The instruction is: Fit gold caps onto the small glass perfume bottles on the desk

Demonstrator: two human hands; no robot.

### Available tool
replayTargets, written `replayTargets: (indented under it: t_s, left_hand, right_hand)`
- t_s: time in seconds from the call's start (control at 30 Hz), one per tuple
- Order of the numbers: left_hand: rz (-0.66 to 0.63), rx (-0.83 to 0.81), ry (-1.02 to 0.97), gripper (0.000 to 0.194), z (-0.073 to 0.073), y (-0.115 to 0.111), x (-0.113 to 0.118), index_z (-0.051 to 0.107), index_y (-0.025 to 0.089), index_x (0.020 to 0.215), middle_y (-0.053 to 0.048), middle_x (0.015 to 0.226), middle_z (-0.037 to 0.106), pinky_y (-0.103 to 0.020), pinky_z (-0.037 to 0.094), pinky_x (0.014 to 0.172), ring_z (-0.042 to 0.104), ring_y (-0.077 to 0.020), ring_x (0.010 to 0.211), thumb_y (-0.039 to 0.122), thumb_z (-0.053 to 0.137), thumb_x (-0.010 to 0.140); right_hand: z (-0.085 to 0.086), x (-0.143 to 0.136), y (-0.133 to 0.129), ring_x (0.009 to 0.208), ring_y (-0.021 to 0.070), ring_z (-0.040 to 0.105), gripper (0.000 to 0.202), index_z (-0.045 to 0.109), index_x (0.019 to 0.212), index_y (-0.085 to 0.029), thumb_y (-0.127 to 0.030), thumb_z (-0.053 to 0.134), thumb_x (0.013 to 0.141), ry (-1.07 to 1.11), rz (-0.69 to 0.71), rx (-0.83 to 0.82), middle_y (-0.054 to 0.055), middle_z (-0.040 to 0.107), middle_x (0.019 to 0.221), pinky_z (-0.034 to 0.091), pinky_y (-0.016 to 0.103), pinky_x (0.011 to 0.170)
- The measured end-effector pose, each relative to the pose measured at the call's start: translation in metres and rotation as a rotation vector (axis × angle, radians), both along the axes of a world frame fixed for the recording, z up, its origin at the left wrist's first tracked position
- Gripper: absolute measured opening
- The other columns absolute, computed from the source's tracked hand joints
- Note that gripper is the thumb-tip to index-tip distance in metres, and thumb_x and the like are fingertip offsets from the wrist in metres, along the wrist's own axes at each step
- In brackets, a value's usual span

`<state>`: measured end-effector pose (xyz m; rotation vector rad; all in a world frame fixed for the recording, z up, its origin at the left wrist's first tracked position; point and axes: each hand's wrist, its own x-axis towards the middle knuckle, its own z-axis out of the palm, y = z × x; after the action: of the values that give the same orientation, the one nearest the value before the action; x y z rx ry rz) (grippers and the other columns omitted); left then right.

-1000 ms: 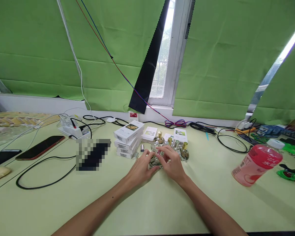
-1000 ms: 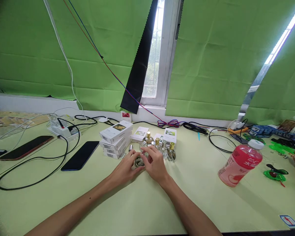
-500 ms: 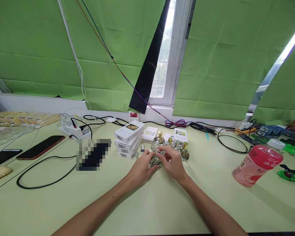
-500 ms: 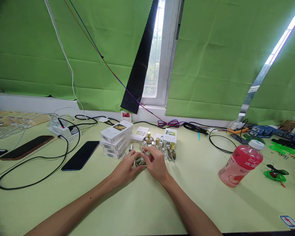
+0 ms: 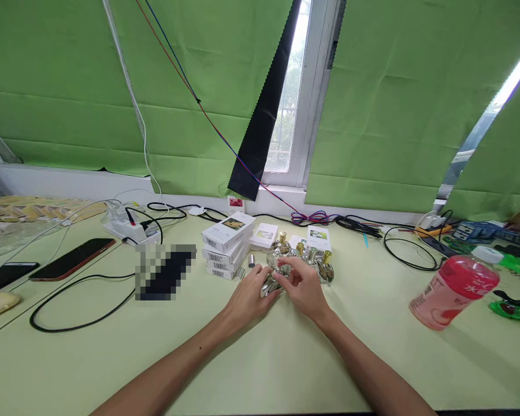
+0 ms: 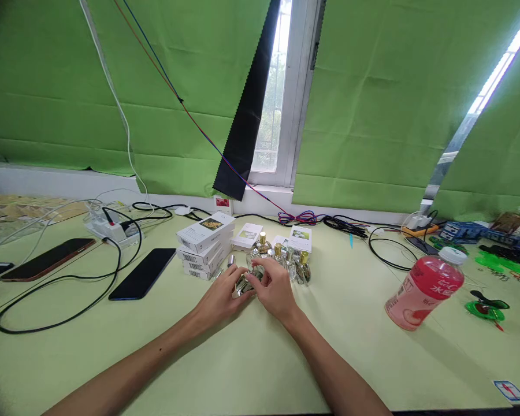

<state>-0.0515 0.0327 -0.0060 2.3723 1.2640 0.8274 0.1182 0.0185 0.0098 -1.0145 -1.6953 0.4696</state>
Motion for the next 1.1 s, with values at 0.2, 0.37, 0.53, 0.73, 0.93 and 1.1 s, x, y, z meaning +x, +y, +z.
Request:
replayTargets:
  t_s: [0.2,0.37,0.53,0.73,0.93,1.1]
  left_hand:
    - [0.008,0.013,-0.016,0.017,-0.0011,-0.0009,0.0011,0.055,0.021,0.097,-0.004,0.097,0.055,-0.033,0.046,0.075,0.059,-0.0211,0.086,0.036,0.059,0.088]
    - [-0.001,0.007,-0.013,0.019,-0.0002,-0.0012,0.0015,0.055,0.022,0.101,-0.004,0.099,0.055,-0.034,0.046,0.076,0.059,-0.0215,0.087,0.034,0.060,0.087]
    - [-0.007,-0.006,-0.022,0.022,0.0001,-0.0014,0.0017,0.056,0.023,0.106,-0.005,0.101,0.056,-0.034,0.047,0.077,0.059,-0.0218,0.089,0.034,0.060,0.087]
    - [-0.012,-0.006,-0.025,0.023,-0.0017,-0.0007,0.0012,0.055,0.022,0.105,-0.005,0.101,0.056,-0.034,0.047,0.078,0.059,-0.0222,0.089,0.035,0.060,0.087]
    - [-0.010,-0.009,-0.026,0.023,-0.0025,0.0005,0.0013,0.055,0.022,0.106,-0.005,0.102,0.056,-0.035,0.047,0.079,0.059,-0.0225,0.090,0.034,0.061,0.086]
    - [-0.016,-0.010,-0.032,0.024,-0.0024,-0.0001,0.0013,0.055,0.022,0.106,-0.005,0.102,0.056,-0.036,0.047,0.079,0.059,-0.0229,0.091,0.034,0.060,0.087]
  right_hand:
    - [-0.0028,-0.0014,0.0003,0.048,0.0091,0.041,0.019,0.064,0.094,-0.017,-0.035,0.062,0.088,0.007,-0.059,-0.024,0.001,0.061,0.078,0.035,0.025,0.049]
    - [-0.0050,-0.0010,0.0017,0.051,0.0104,0.044,0.018,0.063,0.094,-0.018,-0.035,0.058,0.091,0.003,-0.043,-0.020,0.001,0.060,0.078,0.035,0.025,0.050]
    - [-0.0048,-0.0015,0.0023,0.052,0.0097,0.043,0.017,0.063,0.092,-0.019,-0.033,0.055,0.093,0.006,-0.023,-0.009,0.002,0.062,0.085,0.037,0.026,0.052]
    - [-0.0058,-0.0005,0.0028,0.052,0.0096,0.043,0.014,0.063,0.092,-0.019,-0.031,0.056,0.092,0.025,0.002,-0.013,0.003,0.062,0.088,0.037,0.026,0.052]
    - [-0.0065,-0.0004,0.0032,0.051,0.0096,0.043,0.013,0.063,0.093,-0.019,-0.030,0.056,0.092,0.017,0.003,-0.020,0.002,0.061,0.087,0.037,0.026,0.051]
    - [-0.0048,-0.0002,0.0026,0.051,0.0093,0.044,0.012,0.063,0.093,-0.019,-0.028,0.055,0.092,-0.002,0.006,-0.011,0.002,0.061,0.087,0.037,0.026,0.052]
